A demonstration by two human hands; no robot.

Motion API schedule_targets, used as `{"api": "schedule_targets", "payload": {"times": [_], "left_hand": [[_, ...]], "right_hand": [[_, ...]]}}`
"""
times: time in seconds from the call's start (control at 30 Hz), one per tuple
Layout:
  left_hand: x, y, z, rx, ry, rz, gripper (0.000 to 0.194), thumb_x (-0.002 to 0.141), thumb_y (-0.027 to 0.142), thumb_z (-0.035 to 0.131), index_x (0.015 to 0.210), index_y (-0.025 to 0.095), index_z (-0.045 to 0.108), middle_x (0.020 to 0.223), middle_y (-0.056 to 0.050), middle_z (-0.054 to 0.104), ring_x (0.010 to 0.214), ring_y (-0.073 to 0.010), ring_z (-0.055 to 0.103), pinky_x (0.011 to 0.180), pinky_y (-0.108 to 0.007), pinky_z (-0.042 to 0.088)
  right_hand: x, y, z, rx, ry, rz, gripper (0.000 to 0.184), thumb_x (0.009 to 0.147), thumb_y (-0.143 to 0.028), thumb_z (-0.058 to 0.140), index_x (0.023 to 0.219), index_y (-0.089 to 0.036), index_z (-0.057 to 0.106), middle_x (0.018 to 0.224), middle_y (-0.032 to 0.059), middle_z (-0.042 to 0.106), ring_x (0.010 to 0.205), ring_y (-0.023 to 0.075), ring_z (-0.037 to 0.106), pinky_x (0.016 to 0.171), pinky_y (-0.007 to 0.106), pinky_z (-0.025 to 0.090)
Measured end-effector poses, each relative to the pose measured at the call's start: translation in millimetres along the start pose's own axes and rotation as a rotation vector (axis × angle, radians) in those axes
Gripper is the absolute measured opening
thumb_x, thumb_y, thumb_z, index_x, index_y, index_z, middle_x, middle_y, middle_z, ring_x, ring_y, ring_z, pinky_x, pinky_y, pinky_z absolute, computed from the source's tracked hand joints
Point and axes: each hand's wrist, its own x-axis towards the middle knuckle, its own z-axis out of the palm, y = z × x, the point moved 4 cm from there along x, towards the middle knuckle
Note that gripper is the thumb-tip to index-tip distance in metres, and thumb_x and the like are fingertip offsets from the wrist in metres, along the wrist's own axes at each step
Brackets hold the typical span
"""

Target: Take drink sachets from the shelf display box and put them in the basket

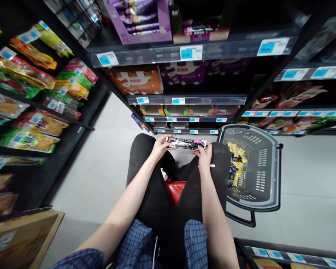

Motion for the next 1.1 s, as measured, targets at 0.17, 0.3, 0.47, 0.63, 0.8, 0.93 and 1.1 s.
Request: {"api": "schedule_targets", "payload": {"times": [0.17,0.3,0.47,0.63,0.8,0.93,1.1], "left_hand": [[-0.6,-0.1,0.5,-0.001,0.009,-0.024,0.037,0.063,0.021,0.072,0.098,0.016,0.061,0.116,-0.009,0.062,0.088,-0.0217,0.065,0.077,-0.042,0.057],[-0.4,-2.3,-0.5,0.001,0.035,-0.064,0.037,0.064,0.021,0.071,0.099,0.016,0.060,0.100,-0.006,0.064,0.078,-0.0188,0.066,0.074,-0.043,0.058],[1.5,-8.7,-4.3,0.027,0.072,-0.130,0.034,0.066,0.022,0.071,0.097,0.013,0.061,0.081,-0.003,0.064,0.068,-0.0162,0.065,0.066,-0.040,0.060],[4.7,-12.9,-7.7,0.058,0.113,-0.110,0.030,0.068,0.031,0.071,0.087,0.012,0.060,0.075,-0.004,0.066,0.064,-0.0162,0.064,0.063,-0.035,0.059],[4.9,-12.3,-8.3,0.067,0.168,-0.035,0.035,0.069,0.035,0.072,0.096,0.019,0.056,0.086,-0.002,0.067,0.069,-0.0155,0.066,0.064,-0.030,0.058],[1.9,-12.3,-5.3,0.050,0.127,-0.089,0.051,0.063,0.025,0.078,0.106,0.021,0.052,0.087,-0.001,0.066,0.069,-0.0139,0.066,0.068,-0.032,0.058],[-2.8,-9.6,-4.2,0.033,0.036,-0.215,0.042,0.052,0.018,0.082,0.087,0.009,0.062,0.076,-0.006,0.066,0.063,-0.0170,0.066,0.062,-0.034,0.057]], "right_hand": [[-1.1,-0.7,0.2,-0.003,0.005,0.008,0.043,0.063,-0.023,0.060,0.104,-0.025,0.044,0.068,-0.0087,0.061,0.042,0.0101,0.060,0.042,0.026,0.056],[-1.6,-0.4,0.5,-0.030,0.016,0.025,0.040,0.065,-0.024,0.058,0.102,-0.023,0.045,0.062,-0.0085,0.062,0.040,0.0130,0.060,0.039,0.025,0.053],[-0.9,1.3,0.9,-0.067,0.015,0.051,0.030,0.065,-0.026,0.058,0.091,-0.023,0.045,0.053,-0.0096,0.060,0.034,0.0128,0.057,0.035,0.024,0.049],[-1.9,1.1,1.1,-0.112,0.010,0.040,0.025,0.067,-0.028,0.061,0.087,-0.023,0.047,0.051,-0.0093,0.059,0.034,0.0129,0.056,0.035,0.025,0.049],[-6.8,-3.9,4.5,-0.149,-0.019,-0.005,0.021,0.069,-0.028,0.066,0.081,-0.023,0.050,0.054,-0.0077,0.058,0.035,0.0103,0.054,0.037,0.025,0.049],[-9.8,-6.1,7.3,-0.130,-0.035,-0.039,0.020,0.071,-0.030,0.066,0.080,-0.023,0.050,0.056,-0.0059,0.058,0.039,0.0106,0.055,0.039,0.025,0.050],[-5.8,-7.2,1.5,-0.052,0.008,-0.061,0.023,0.071,-0.030,0.064,0.087,-0.024,0.049,0.076,-0.0030,0.062,0.060,0.0127,0.062,0.050,0.027,0.055]]}}
